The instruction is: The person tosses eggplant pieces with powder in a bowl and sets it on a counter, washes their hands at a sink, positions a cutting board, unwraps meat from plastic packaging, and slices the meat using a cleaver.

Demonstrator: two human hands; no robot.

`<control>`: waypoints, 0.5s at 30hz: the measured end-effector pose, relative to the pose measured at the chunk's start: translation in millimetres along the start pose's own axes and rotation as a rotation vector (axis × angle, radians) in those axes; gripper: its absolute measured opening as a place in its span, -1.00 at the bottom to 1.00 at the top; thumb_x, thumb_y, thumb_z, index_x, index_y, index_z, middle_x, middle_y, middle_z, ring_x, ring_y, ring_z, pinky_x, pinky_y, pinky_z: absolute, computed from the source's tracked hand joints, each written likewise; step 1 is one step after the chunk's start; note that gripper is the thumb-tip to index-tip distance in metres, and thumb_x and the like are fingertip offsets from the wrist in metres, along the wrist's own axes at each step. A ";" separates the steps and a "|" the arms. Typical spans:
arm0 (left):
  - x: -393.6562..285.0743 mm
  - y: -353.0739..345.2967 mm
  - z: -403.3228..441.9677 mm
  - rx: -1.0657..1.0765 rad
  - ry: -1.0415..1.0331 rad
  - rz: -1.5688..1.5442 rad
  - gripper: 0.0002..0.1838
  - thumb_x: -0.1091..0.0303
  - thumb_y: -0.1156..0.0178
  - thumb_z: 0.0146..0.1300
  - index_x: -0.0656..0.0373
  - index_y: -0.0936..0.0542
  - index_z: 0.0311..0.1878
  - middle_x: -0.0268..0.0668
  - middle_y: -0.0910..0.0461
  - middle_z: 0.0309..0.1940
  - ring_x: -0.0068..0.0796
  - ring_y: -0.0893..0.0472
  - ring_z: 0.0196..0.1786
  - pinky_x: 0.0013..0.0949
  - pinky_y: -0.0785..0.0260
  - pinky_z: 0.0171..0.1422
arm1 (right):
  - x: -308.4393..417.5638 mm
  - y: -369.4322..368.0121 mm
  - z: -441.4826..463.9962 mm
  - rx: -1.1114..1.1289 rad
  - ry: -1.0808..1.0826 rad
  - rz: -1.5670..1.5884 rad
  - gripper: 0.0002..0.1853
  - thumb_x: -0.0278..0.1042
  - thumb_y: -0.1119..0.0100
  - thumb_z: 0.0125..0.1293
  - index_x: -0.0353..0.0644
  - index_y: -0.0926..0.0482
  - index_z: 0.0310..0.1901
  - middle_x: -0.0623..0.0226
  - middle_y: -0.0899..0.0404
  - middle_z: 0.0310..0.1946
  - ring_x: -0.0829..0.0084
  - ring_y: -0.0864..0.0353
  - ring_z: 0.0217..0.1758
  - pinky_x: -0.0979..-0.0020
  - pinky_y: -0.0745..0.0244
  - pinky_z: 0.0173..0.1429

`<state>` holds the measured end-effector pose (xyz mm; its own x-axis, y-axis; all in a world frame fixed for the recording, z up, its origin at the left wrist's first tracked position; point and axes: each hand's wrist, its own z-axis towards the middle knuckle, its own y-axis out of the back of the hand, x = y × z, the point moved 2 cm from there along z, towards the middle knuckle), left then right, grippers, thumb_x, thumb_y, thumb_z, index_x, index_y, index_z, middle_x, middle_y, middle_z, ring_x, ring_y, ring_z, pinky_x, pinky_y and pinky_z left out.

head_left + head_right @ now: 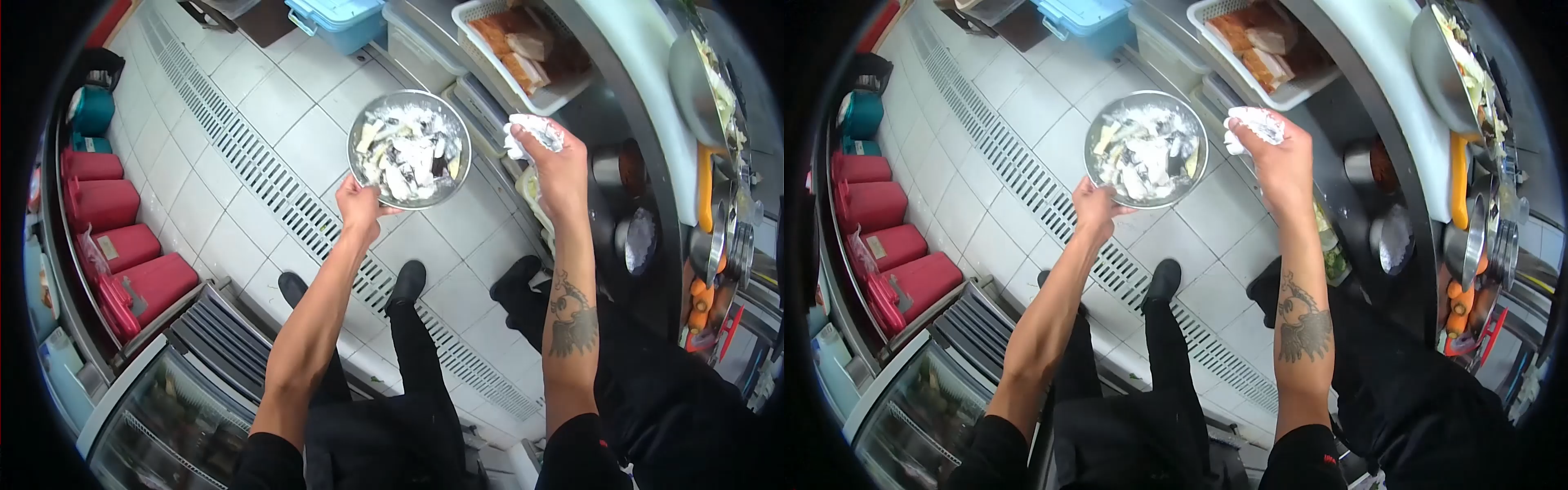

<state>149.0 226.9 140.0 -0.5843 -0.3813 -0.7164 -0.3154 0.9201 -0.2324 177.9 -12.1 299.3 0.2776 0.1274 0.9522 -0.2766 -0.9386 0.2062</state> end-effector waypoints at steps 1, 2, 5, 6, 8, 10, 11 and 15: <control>-0.4 0.3 -2.9 -0.002 0.014 0.005 -0.61 0.74 0.15 0.15 0.34 -0.40 0.07 0.00 -0.60 -0.14 -0.13 -0.71 -0.31 -0.18 -0.72 -0.40 | -6.7 7.6 -6.2 -0.003 -0.014 -0.003 -0.80 -0.48 -0.36 0.19 -0.36 -0.66 -0.16 0.39 -0.67 -0.36 0.64 -0.58 -0.33 0.55 -0.45 -0.22; -5.0 -1.3 -2.6 -0.001 0.000 -0.022 -0.62 0.75 0.15 0.13 0.34 -0.41 0.02 0.00 -0.59 -0.14 -0.12 -0.70 -0.30 -0.16 -0.72 -0.42 | -12.9 16.6 -8.8 -0.022 -0.035 0.035 -0.79 -0.49 -0.36 0.19 -0.36 -0.65 -0.15 0.37 -0.67 -0.34 0.62 -0.59 -0.33 0.56 -0.45 -0.21; -19.3 -8.2 -4.7 0.022 -0.071 -0.094 -0.69 0.76 0.13 0.10 0.34 -0.44 -0.09 -0.03 -0.59 -0.18 -0.15 -0.70 -0.32 -0.14 -0.72 -0.43 | -18.7 39.6 -21.3 -0.051 -0.080 0.122 -0.78 -0.51 -0.33 0.21 -0.38 -0.63 -0.12 0.33 -0.68 -0.30 0.58 -0.62 -0.31 0.55 -0.48 -0.19; -21.2 -7.8 0.7 0.034 -0.143 -0.041 -0.70 0.75 0.11 0.14 0.34 -0.43 -0.06 -0.04 -0.60 -0.18 -0.17 -0.70 -0.31 -0.16 -0.71 -0.41 | -23.8 48.4 -24.6 -0.089 -0.118 0.166 -0.79 -0.51 -0.33 0.21 -0.37 -0.63 -0.12 0.33 -0.68 -0.29 0.57 -0.62 -0.31 0.55 -0.48 -0.19; -19.1 -1.9 8.2 0.061 -0.239 0.085 -0.71 0.71 0.09 0.21 0.34 -0.44 -0.01 -0.04 -0.61 -0.15 -0.20 -0.70 -0.28 -0.17 -0.71 -0.39 | -29.0 61.0 -33.1 -0.125 -0.165 0.208 -0.79 -0.51 -0.33 0.22 -0.36 -0.63 -0.12 0.30 -0.69 -0.27 0.57 -0.62 -0.29 0.53 -0.48 -0.19; -18.9 -4.6 6.8 0.040 -0.192 0.072 -0.70 0.70 0.09 0.22 0.33 -0.45 0.00 -0.03 -0.61 -0.14 -0.19 -0.70 -0.27 -0.17 -0.71 -0.39 | -35.1 68.7 -35.7 -0.131 -0.173 0.202 -0.79 -0.51 -0.33 0.22 -0.36 -0.63 -0.12 0.30 -0.69 -0.27 0.57 -0.62 -0.29 0.53 -0.48 -0.19; -13.2 -4.7 3.8 0.021 -0.114 0.066 -0.70 0.70 0.09 0.23 0.32 -0.46 0.01 -0.03 -0.61 -0.13 -0.19 -0.70 -0.27 -0.17 -0.71 -0.39 | -41.0 73.0 -40.7 -0.151 -0.209 0.186 -0.79 -0.52 -0.33 0.22 -0.37 -0.64 -0.12 0.30 -0.69 -0.27 0.57 -0.62 -0.29 0.53 -0.48 -0.20; -8.1 -10.7 6.5 -0.054 -0.021 0.029 -0.67 0.69 0.11 0.22 0.33 -0.42 0.05 -0.01 -0.61 -0.15 -0.13 -0.71 -0.24 -0.16 -0.71 -0.41 | -49.4 80.8 -51.3 -0.153 -0.213 0.159 -0.82 -0.53 -0.32 0.22 -0.38 -0.65 -0.15 0.30 -0.69 -0.29 0.57 -0.62 -0.30 0.53 -0.46 -0.20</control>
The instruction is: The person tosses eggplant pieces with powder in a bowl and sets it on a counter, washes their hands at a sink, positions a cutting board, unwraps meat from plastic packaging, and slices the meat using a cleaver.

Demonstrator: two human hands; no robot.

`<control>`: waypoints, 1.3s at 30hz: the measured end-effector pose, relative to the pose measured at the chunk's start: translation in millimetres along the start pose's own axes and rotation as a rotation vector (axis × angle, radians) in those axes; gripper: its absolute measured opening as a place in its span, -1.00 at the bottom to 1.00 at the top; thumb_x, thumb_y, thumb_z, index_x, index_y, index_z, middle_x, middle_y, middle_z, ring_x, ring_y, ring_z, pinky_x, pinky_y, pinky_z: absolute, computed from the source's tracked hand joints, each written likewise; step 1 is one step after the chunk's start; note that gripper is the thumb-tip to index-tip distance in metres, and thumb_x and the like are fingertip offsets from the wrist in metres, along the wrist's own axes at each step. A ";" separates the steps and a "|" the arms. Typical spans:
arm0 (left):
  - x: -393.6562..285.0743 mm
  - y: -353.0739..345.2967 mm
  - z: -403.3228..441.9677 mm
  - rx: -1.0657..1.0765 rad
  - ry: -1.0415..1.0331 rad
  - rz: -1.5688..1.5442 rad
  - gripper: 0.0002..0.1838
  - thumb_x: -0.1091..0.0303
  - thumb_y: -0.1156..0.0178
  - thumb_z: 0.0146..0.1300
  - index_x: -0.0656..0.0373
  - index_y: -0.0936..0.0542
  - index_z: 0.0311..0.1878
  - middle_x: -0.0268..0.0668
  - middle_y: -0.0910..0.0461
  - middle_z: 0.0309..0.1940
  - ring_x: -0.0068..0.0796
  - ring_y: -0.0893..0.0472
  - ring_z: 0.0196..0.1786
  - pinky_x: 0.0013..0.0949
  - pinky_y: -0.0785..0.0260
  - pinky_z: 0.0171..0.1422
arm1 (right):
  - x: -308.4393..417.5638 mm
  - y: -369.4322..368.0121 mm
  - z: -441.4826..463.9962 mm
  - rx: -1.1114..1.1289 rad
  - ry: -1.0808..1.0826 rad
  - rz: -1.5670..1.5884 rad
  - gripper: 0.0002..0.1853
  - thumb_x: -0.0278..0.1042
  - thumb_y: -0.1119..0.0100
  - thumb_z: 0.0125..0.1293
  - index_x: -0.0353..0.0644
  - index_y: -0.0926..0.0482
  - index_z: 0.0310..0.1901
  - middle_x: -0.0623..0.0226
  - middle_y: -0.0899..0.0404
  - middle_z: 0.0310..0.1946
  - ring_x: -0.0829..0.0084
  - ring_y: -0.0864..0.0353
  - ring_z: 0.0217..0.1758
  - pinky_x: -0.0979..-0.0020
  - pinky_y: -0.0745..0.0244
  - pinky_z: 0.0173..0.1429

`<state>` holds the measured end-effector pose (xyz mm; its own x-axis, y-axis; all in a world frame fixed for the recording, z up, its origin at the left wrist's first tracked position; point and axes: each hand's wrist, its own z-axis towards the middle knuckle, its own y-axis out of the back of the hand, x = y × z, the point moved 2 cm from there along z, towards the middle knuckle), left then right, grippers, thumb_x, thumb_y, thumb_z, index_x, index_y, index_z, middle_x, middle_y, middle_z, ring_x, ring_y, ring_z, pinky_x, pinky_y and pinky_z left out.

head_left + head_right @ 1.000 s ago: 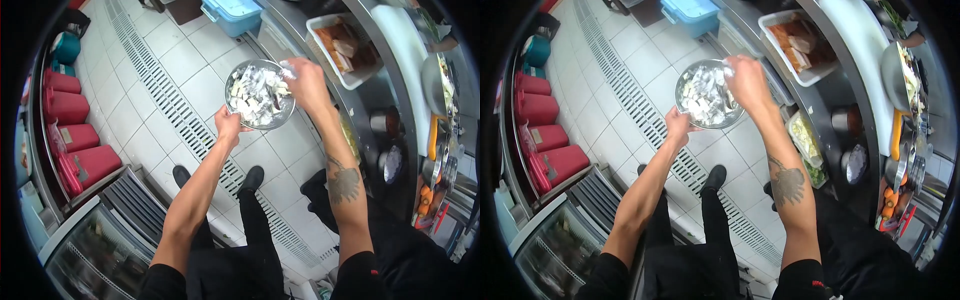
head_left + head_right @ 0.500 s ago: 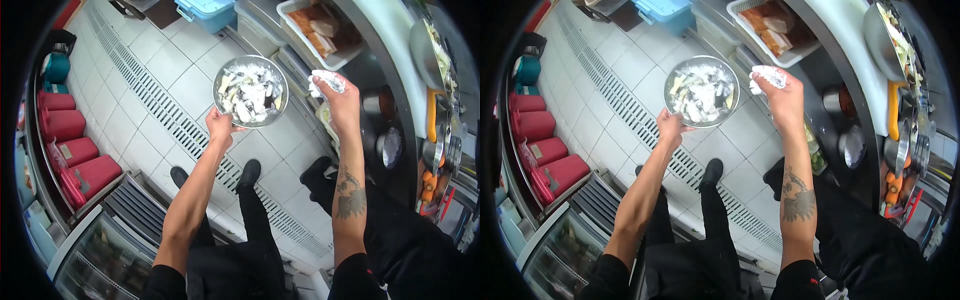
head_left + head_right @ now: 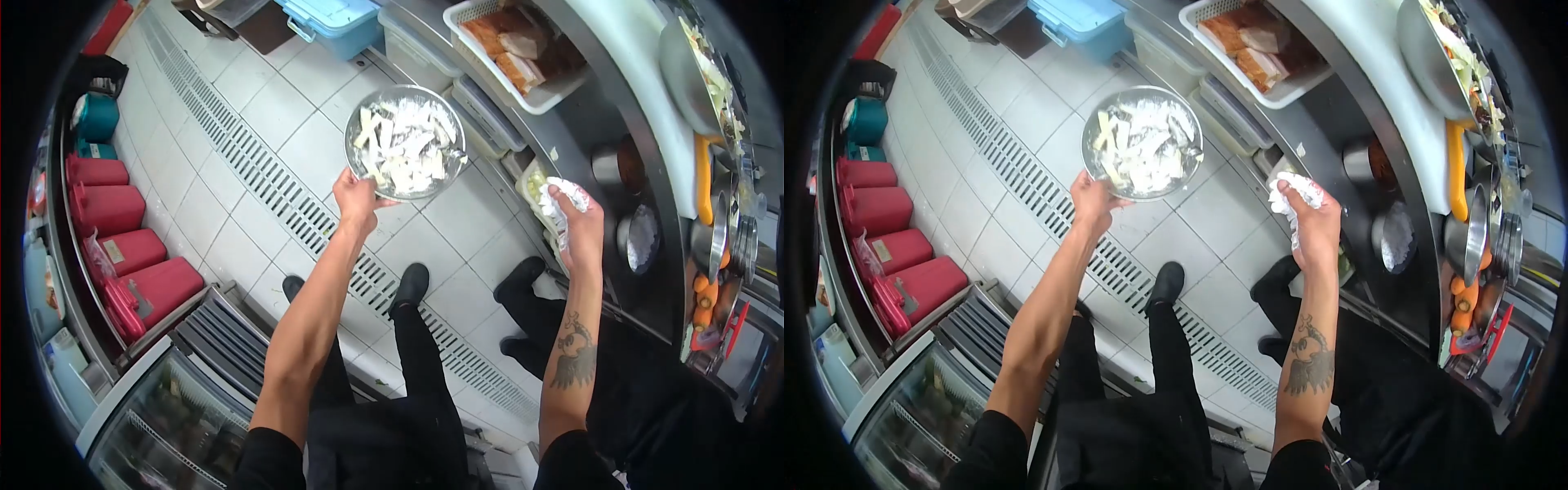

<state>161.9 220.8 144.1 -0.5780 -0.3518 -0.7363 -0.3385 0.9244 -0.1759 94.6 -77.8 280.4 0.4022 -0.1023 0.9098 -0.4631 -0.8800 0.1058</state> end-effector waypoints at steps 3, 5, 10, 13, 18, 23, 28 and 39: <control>-16.7 -7.0 -10.5 0.072 -0.015 -0.067 -0.67 0.69 0.11 0.22 0.35 -0.38 0.06 0.02 -0.61 -0.16 -0.11 -0.70 -0.23 -0.15 -0.71 -0.37 | -10.1 7.7 -4.4 0.004 -0.050 -0.003 -0.80 -0.52 -0.32 0.22 -0.38 -0.63 -0.12 0.29 -0.69 -0.26 0.56 -0.63 -0.27 0.52 -0.47 -0.18; -27.1 -10.0 -11.2 0.115 -0.118 -0.136 -0.69 0.70 0.10 0.21 0.36 -0.39 0.03 0.04 -0.59 -0.14 -0.08 -0.69 -0.22 -0.13 -0.72 -0.34 | -9.4 8.0 -5.7 0.008 -0.055 0.003 -0.77 -0.53 -0.31 0.23 -0.40 -0.61 -0.09 0.28 -0.68 -0.23 0.55 -0.64 -0.25 0.50 -0.49 -0.17; -31.7 -2.9 -2.0 0.135 -0.137 -0.065 -0.69 0.72 0.11 0.19 0.35 -0.40 0.00 0.02 -0.57 -0.16 -0.10 -0.69 -0.25 -0.14 -0.73 -0.38 | -13.9 18.6 -11.0 -0.015 -0.056 -0.013 -0.78 -0.51 -0.31 0.23 -0.38 -0.62 -0.10 0.30 -0.68 -0.25 0.55 -0.63 -0.26 0.51 -0.49 -0.17; -16.7 8.2 -14.2 0.072 -0.011 -0.064 -0.69 0.75 0.13 0.17 0.35 -0.40 -0.02 -0.01 -0.57 -0.18 -0.12 -0.69 -0.28 -0.14 -0.73 -0.39 | -24.1 27.9 -20.7 -0.022 -0.093 0.000 -0.77 -0.51 -0.33 0.23 -0.38 -0.63 -0.10 0.31 -0.68 -0.26 0.55 -0.63 -0.28 0.53 -0.48 -0.19; -21.5 21.5 -44.2 0.052 0.125 -0.063 -0.65 0.68 0.13 0.19 0.27 -0.35 0.07 -0.10 -0.53 -0.20 -0.14 -0.66 -0.21 -0.11 -0.70 -0.30 | -39.7 40.2 -38.7 -0.040 -0.150 -0.037 -0.79 -0.51 -0.30 0.24 -0.38 -0.62 -0.10 0.30 -0.68 -0.26 0.55 -0.64 -0.29 0.53 -0.50 -0.20; -73.6 47.9 -99.9 0.029 0.045 0.006 -0.65 0.66 0.09 0.17 0.21 -0.45 0.04 -0.24 -0.56 -0.27 -0.38 -0.61 -0.34 -0.29 -0.60 -0.51 | -49.6 86.6 -68.4 -0.054 -0.197 0.139 -0.79 -0.57 -0.26 0.22 -0.34 -0.63 -0.09 0.27 -0.70 -0.21 0.49 -0.66 -0.21 0.47 -0.55 -0.11; -203.1 85.2 -180.3 -0.133 -0.129 0.155 -0.69 0.56 -0.01 0.10 0.13 -0.46 -0.05 -0.27 -0.57 -0.31 -0.42 -0.61 -0.37 -0.33 -0.59 -0.59 | -24.7 158.9 -119.3 -0.137 -0.285 0.281 -0.76 -0.59 -0.31 0.17 -0.35 -0.63 -0.10 0.25 -0.70 -0.22 0.42 -0.69 -0.21 0.41 -0.61 -0.14; -426.3 -38.0 -232.2 -0.019 -0.423 0.284 -0.74 0.55 0.10 0.14 0.14 -0.44 -0.10 -0.39 -0.45 -0.46 -0.59 -0.46 -0.55 -0.47 -0.47 -0.67 | -9.9 261.9 -208.6 -0.458 -0.381 0.509 -0.82 -0.58 -0.33 0.15 -0.36 -0.66 -0.18 0.26 -0.69 -0.32 0.41 -0.69 -0.32 0.47 -0.59 -0.22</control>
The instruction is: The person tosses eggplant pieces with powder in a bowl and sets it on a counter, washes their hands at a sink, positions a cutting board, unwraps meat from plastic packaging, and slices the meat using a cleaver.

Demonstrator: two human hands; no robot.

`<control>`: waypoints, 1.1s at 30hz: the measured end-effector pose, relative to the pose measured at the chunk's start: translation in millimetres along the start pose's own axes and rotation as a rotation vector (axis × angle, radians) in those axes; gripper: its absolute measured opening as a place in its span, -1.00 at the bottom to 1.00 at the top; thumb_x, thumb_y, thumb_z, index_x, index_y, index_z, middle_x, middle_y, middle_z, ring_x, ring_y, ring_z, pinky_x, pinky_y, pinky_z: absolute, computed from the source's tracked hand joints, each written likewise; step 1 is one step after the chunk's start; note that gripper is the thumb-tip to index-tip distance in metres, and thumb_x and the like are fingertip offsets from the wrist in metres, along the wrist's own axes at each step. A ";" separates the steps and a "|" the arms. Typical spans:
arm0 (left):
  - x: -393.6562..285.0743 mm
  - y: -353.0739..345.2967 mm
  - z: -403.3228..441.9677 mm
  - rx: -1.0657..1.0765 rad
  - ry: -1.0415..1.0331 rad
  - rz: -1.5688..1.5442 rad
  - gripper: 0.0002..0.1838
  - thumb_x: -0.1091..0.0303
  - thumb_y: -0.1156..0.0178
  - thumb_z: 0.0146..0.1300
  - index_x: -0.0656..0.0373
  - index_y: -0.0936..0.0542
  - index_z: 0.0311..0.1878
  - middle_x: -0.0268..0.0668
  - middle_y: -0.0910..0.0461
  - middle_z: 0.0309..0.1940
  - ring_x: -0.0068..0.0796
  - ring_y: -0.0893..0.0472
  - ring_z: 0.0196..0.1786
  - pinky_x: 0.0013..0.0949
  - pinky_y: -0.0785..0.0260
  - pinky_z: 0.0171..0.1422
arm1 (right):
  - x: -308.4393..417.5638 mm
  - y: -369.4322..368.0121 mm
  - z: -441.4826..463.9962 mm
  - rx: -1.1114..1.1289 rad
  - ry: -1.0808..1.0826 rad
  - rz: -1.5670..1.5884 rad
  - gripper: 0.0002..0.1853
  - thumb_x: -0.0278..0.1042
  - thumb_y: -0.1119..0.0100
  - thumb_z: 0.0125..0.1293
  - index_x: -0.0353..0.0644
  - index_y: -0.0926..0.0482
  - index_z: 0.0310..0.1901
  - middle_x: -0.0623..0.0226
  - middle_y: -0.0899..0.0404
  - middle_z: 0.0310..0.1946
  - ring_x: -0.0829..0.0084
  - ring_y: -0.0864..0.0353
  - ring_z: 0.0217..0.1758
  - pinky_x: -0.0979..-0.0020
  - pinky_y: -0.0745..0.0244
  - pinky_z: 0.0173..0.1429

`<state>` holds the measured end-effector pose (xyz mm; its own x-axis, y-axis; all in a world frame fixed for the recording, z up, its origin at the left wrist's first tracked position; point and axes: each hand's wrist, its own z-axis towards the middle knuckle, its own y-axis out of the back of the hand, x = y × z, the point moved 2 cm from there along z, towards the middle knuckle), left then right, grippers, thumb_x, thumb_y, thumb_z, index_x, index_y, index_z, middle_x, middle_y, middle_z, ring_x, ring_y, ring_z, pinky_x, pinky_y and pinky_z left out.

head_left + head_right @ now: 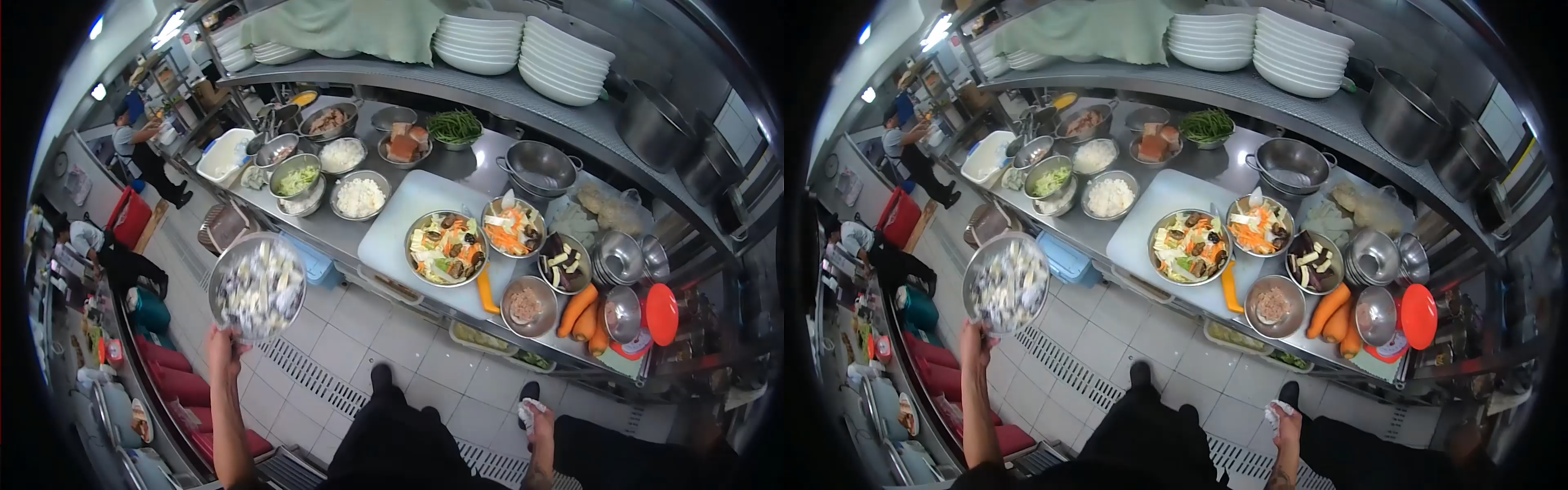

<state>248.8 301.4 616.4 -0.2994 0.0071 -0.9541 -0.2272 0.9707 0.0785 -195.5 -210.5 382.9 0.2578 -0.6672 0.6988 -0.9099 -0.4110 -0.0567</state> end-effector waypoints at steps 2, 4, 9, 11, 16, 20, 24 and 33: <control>-13.9 -57.3 36.5 0.110 0.019 -0.024 -0.74 0.56 0.08 0.12 0.14 -0.44 -0.11 -0.41 -0.41 -0.51 -0.59 -0.44 -0.57 -0.46 -0.48 -0.67 | 2.6 3.4 0.4 -0.078 0.051 0.072 -0.83 -0.53 -0.31 0.17 -0.36 -0.66 -0.19 0.24 -0.69 -0.32 0.40 -0.69 -0.34 0.46 -0.60 -0.22; -39.3 -135.8 59.2 0.248 0.046 -0.045 -0.76 0.58 0.05 0.08 0.15 -0.46 -0.16 -0.43 -0.36 -0.57 -0.58 -0.43 -0.59 -0.43 -0.51 -0.66 | 11.8 -2.4 -10.3 -0.139 0.077 0.095 -0.83 -0.52 -0.30 0.19 -0.35 -0.66 -0.18 0.24 -0.69 -0.32 0.40 -0.69 -0.33 0.45 -0.61 -0.22; -22.8 -343.7 157.9 0.665 0.188 -0.078 -0.67 0.61 -0.04 0.08 0.21 -0.37 -0.04 -0.34 -0.41 -0.48 -0.47 -0.52 -0.55 -0.27 -0.61 -0.49 | 3.3 -10.4 -57.9 -0.384 0.242 0.219 -0.76 -0.38 -0.22 0.29 -0.31 -0.63 -0.07 0.20 -0.70 -0.25 0.41 -0.70 -0.30 0.47 -0.58 -0.24; -13.4 -418.0 174.5 0.801 0.221 -0.021 -0.76 0.63 -0.04 0.08 0.19 -0.44 -0.16 -0.31 -0.48 -0.46 -0.44 -0.59 -0.47 -0.24 -0.62 -0.44 | 20.2 -36.1 -103.0 -0.574 0.216 0.282 -0.73 -0.33 -0.23 0.29 -0.29 -0.63 -0.05 0.24 -0.70 -0.22 0.42 -0.69 -0.23 0.44 -0.57 -0.15; 11.4 -517.9 176.8 0.974 0.257 0.058 -0.78 0.63 -0.06 0.09 0.09 -0.42 -0.22 -0.30 -0.52 -0.47 -0.43 -0.55 -0.46 -0.18 -0.61 -0.35 | -29.4 -32.9 -157.2 -0.744 0.283 0.465 -0.69 -0.34 -0.29 0.22 -0.29 -0.61 -0.03 0.30 -0.65 -0.16 0.43 -0.65 -0.15 0.40 -0.57 -0.09; 73.3 -563.2 212.9 1.033 0.354 0.009 -0.75 0.65 -0.03 0.11 0.24 -0.36 -0.12 -0.24 -0.52 -0.37 -0.30 -0.62 -0.40 -0.03 -0.69 -0.22 | -20.0 -51.8 -201.3 -0.910 0.300 0.420 -0.67 -0.33 -0.28 0.19 -0.25 -0.62 -0.02 0.31 -0.66 -0.17 0.45 -0.62 -0.15 0.43 -0.52 -0.08; 55.6 -545.8 183.6 1.107 0.334 0.060 -0.84 0.57 -0.03 0.22 0.27 -0.38 -0.13 -0.11 -0.59 -0.34 -0.11 -0.70 -0.32 -0.19 -0.70 -0.28 | 2.5 -46.3 -191.4 -0.893 0.301 0.574 -0.67 -0.35 -0.31 0.18 -0.32 -0.62 -0.04 0.28 -0.68 -0.17 0.47 -0.66 -0.18 0.48 -0.54 -0.10; 7.5 -468.7 165.2 0.835 -0.291 0.577 -0.81 0.32 -0.11 0.36 0.23 -0.41 -0.11 -0.01 -0.67 -0.28 -0.40 -0.66 -0.47 -0.44 -0.58 -0.41 | 59.5 -70.6 -54.1 -0.433 0.279 0.425 -0.75 -0.38 -0.21 0.25 -0.33 -0.66 -0.10 0.27 -0.70 -0.21 0.44 -0.69 -0.19 0.44 -0.56 -0.07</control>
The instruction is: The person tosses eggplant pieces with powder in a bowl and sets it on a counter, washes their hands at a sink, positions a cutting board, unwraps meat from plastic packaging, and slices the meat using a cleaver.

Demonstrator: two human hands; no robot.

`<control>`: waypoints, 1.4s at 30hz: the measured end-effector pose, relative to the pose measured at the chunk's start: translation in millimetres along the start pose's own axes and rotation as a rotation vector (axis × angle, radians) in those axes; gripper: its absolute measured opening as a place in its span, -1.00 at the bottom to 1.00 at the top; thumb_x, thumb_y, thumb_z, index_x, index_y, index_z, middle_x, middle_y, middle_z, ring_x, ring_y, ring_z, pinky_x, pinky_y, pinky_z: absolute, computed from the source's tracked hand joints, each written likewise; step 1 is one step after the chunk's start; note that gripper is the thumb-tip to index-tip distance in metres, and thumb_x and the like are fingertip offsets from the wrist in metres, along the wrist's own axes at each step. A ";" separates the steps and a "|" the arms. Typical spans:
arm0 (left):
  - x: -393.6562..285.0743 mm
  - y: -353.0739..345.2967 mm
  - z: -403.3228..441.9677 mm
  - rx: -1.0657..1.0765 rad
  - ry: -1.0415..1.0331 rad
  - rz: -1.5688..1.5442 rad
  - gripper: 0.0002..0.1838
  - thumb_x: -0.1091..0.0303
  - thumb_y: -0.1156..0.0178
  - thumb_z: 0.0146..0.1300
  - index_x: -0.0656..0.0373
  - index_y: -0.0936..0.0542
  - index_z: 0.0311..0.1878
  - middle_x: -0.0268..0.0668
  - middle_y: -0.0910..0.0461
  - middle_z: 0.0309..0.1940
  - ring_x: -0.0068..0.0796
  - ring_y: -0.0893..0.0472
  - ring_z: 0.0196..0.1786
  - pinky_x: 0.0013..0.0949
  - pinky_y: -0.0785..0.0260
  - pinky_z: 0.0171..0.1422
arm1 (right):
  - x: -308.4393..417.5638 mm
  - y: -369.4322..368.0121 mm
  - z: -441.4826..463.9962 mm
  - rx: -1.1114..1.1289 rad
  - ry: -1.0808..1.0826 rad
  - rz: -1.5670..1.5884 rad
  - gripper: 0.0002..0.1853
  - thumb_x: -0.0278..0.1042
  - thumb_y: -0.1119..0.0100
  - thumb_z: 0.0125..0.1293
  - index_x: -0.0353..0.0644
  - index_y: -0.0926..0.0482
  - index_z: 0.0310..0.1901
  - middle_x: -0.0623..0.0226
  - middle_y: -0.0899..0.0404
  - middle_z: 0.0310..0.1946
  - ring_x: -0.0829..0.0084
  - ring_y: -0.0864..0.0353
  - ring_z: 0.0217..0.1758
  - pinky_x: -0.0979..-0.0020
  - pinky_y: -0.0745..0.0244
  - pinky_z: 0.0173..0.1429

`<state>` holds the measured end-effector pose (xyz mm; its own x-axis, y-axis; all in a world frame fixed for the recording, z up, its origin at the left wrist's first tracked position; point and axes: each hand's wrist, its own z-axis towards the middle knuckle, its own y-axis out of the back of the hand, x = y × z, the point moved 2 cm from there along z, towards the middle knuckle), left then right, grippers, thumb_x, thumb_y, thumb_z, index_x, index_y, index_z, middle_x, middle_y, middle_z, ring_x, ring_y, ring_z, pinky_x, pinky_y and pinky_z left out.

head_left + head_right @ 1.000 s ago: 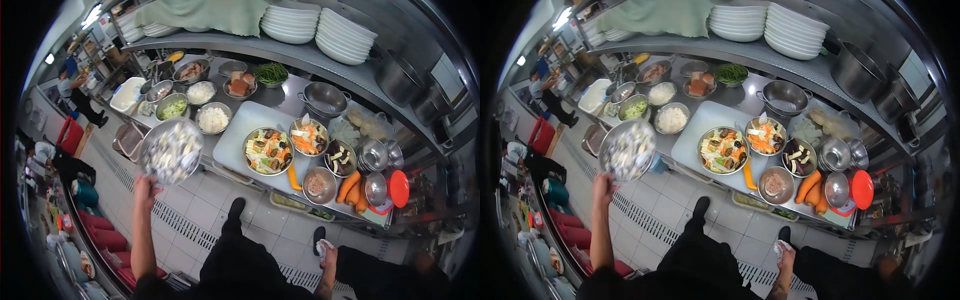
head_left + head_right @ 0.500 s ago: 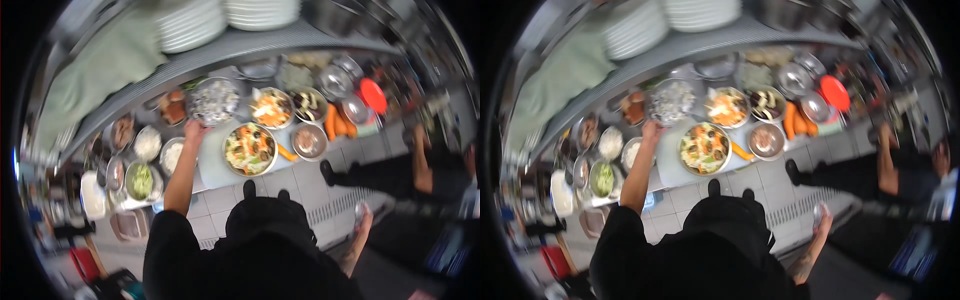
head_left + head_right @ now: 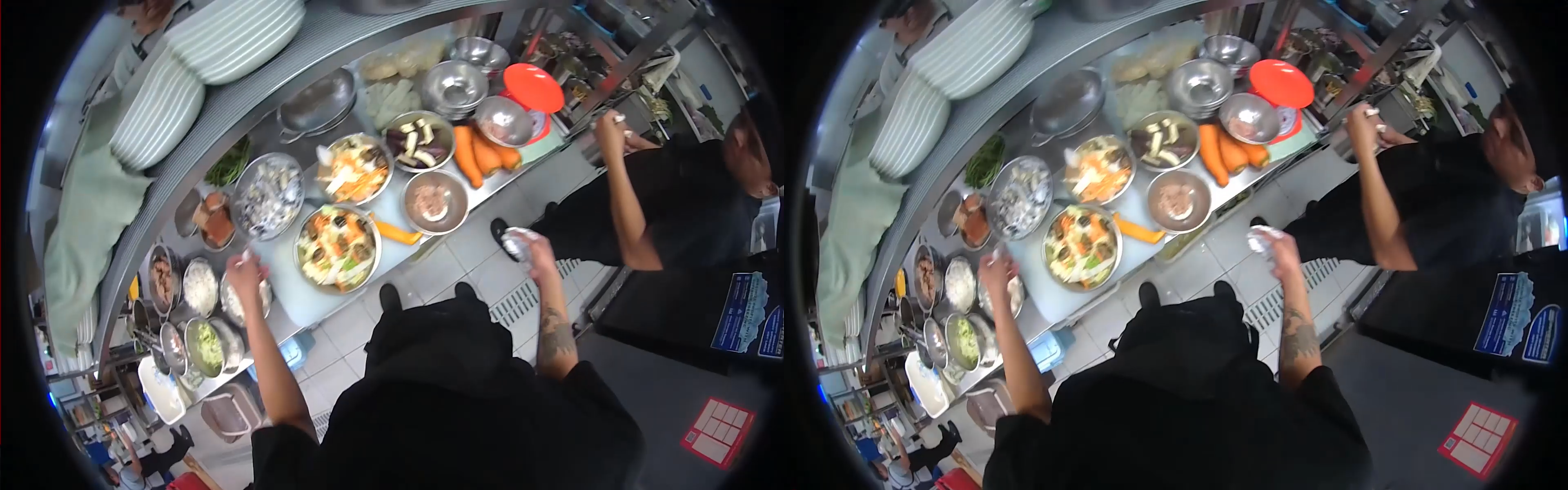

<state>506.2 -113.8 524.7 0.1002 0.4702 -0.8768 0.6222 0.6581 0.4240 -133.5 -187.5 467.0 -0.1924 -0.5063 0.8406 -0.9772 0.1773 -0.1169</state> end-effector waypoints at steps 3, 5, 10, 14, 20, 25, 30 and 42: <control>-77.9 -43.7 -103.6 0.139 -0.167 -0.161 -0.80 0.41 -0.08 0.31 0.24 -0.42 -0.03 -0.04 -0.68 -0.26 -0.48 -0.61 -0.51 -0.49 -0.49 -0.45 | -16.7 -3.7 34.2 0.134 -0.062 0.021 -0.77 -0.48 -0.22 0.24 -0.39 -0.65 -0.10 0.24 -0.70 -0.21 0.42 -0.69 -0.19 0.41 -0.59 -0.10; -118.5 -110.3 -154.0 0.298 -0.346 -0.164 -0.84 0.54 -0.10 0.29 0.28 -0.50 -0.08 -0.11 -0.68 -0.28 -0.52 -0.62 -0.49 -0.49 -0.51 -0.45 | -25.5 -0.6 48.2 0.182 -0.131 0.034 -0.78 -0.47 -0.24 0.23 -0.37 -0.66 -0.11 0.25 -0.70 -0.22 0.43 -0.69 -0.20 0.42 -0.58 -0.12; -206.6 -282.0 -132.3 0.530 -0.504 -0.024 -0.90 0.46 -0.11 0.25 0.28 -0.57 -0.27 -0.24 -0.64 -0.52 -0.52 -0.59 -0.58 -0.44 -0.39 -0.52 | -45.3 20.9 64.6 0.259 -0.269 -0.024 -0.77 -0.48 -0.35 0.16 -0.34 -0.67 -0.14 0.29 -0.70 -0.23 0.47 -0.68 -0.24 0.45 -0.56 -0.12; -274.9 -313.7 -73.0 0.514 -0.308 0.043 -0.79 0.34 -0.09 0.29 0.32 -0.57 -0.27 -0.24 -0.65 -0.47 -0.50 -0.60 -0.55 -0.43 -0.50 -0.49 | -55.4 63.1 55.0 0.289 -0.236 -0.088 -0.76 -0.43 -0.39 0.14 -0.33 -0.65 -0.17 0.26 -0.69 -0.27 0.46 -0.69 -0.26 0.45 -0.59 -0.18; -259.5 -259.3 -78.0 0.278 -0.301 0.321 -0.82 0.40 -0.10 0.22 0.28 -0.58 -0.20 -0.24 -0.66 -0.47 -0.52 -0.62 -0.53 -0.45 -0.47 -0.50 | -68.6 117.1 42.1 0.294 -0.295 -0.033 -0.73 -0.43 -0.40 0.14 -0.35 -0.62 -0.15 0.25 -0.69 -0.24 0.43 -0.69 -0.24 0.46 -0.59 -0.12; -230.1 -194.7 -145.4 0.182 -0.292 0.229 -0.83 0.42 -0.11 0.22 0.28 -0.59 -0.18 -0.24 -0.66 -0.48 -0.54 -0.62 -0.53 -0.47 -0.44 -0.53 | -66.3 124.4 36.8 0.298 -0.311 -0.115 -0.75 -0.45 -0.39 0.14 -0.33 -0.64 -0.16 0.26 -0.70 -0.25 0.44 -0.69 -0.23 0.45 -0.58 -0.11; -175.8 -147.7 -255.6 0.166 -0.221 0.104 -0.87 0.44 -0.10 0.31 0.22 -0.60 -0.19 -0.30 -0.66 -0.48 -0.63 -0.55 -0.60 -0.49 -0.38 -0.58 | -60.0 103.9 32.2 0.372 -0.311 -0.150 -0.77 -0.47 -0.39 0.14 -0.33 -0.65 -0.17 0.27 -0.70 -0.26 0.44 -0.70 -0.26 0.47 -0.58 -0.15; -58.7 -255.3 -236.9 0.350 -0.191 0.241 -0.75 0.33 -0.17 0.22 0.30 -0.65 -0.14 -0.15 -0.70 -0.31 -0.34 -0.67 -0.39 -0.27 -0.49 -0.31 | -65.2 81.8 31.7 0.485 -0.287 -0.120 -0.79 -0.53 -0.30 0.21 -0.38 -0.62 -0.13 0.19 -0.69 -0.25 0.37 -0.71 -0.23 0.44 -0.61 -0.12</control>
<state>157.5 -170.1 521.6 0.3946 0.4471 -0.8027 0.7850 0.2900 0.5474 -203.7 -166.8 385.9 -0.0287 -0.7194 0.6940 -0.9101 -0.2683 -0.3159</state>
